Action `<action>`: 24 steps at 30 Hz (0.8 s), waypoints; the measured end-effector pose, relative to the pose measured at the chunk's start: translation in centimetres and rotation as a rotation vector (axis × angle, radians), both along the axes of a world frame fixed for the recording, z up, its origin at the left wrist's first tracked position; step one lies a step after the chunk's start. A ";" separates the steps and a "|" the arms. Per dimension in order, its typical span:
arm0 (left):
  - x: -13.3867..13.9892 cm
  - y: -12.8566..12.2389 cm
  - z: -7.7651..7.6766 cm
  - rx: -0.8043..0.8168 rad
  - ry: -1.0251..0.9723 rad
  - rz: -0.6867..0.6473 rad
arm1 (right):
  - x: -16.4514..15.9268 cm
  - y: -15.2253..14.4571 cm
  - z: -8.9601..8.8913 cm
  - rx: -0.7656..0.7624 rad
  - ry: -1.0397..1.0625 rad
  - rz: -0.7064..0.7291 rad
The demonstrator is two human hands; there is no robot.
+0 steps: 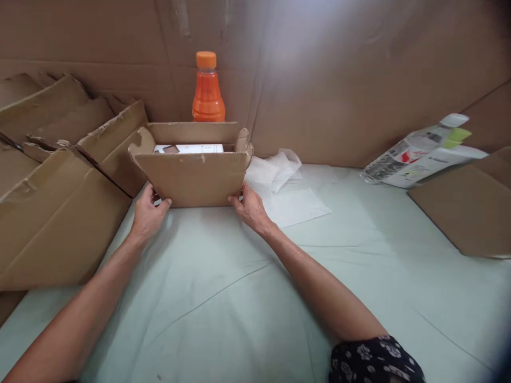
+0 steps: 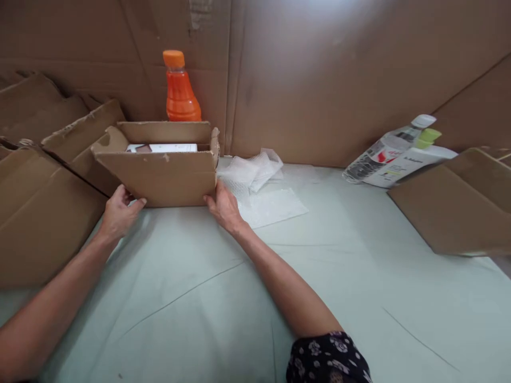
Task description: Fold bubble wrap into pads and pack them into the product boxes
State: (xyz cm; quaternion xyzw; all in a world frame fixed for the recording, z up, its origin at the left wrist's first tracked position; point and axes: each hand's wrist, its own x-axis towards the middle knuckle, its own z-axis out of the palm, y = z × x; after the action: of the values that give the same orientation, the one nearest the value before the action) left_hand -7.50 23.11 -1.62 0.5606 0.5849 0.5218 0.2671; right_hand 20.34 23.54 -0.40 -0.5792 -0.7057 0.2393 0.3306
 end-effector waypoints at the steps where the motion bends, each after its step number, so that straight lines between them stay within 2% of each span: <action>1: 0.4 1.1 -0.3 0.017 -0.011 -0.006 | 0.7 0.2 0.0 0.046 -0.016 0.005; 3: 1.2 2.5 -1.2 0.037 -0.033 0.004 | 2.5 0.1 0.3 0.192 -0.071 -0.007; 6: 2.3 2.9 -2.4 0.037 -0.057 0.024 | 5.3 0.3 0.7 0.359 -0.197 -0.143; 9: 2.8 2.4 -3.3 0.033 -0.035 0.032 | 7.2 2.2 0.1 0.288 -0.242 -0.251; 12: 2.8 2.3 -3.7 0.020 -0.010 0.044 | 8.7 4.3 -0.9 0.158 -0.074 -0.237; 14: 2.7 2.6 -3.8 0.009 -0.013 0.047 | 10.3 4.1 -0.8 0.143 0.061 -0.245; 16: 2.7 2.7 -3.5 0.014 -0.013 0.071 | 12.3 2.1 0.5 0.182 0.204 -0.270; 18: 2.8 1.9 -2.6 0.060 0.049 0.144 | 14.1 -1.4 2.4 0.224 0.342 -0.287; 21: 3.8 -1.6 -0.6 0.164 0.204 0.210 | 14.9 -7.8 5.0 0.256 0.383 -0.284; 22: 4.4 -3.5 0.1 0.169 0.229 0.173 | 14.5 -9.8 5.3 0.264 0.374 -0.269; 24: 6.2 -7.7 1.1 0.064 0.209 -0.036 | 12.8 -13.1 5.0 0.264 0.363 -0.205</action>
State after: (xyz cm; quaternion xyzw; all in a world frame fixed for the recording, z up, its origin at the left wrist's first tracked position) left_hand -1.25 15.38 -0.48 0.6305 0.5825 0.4742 0.1959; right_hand 33.15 10.39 4.63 -0.5473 -0.5972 0.2105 0.5473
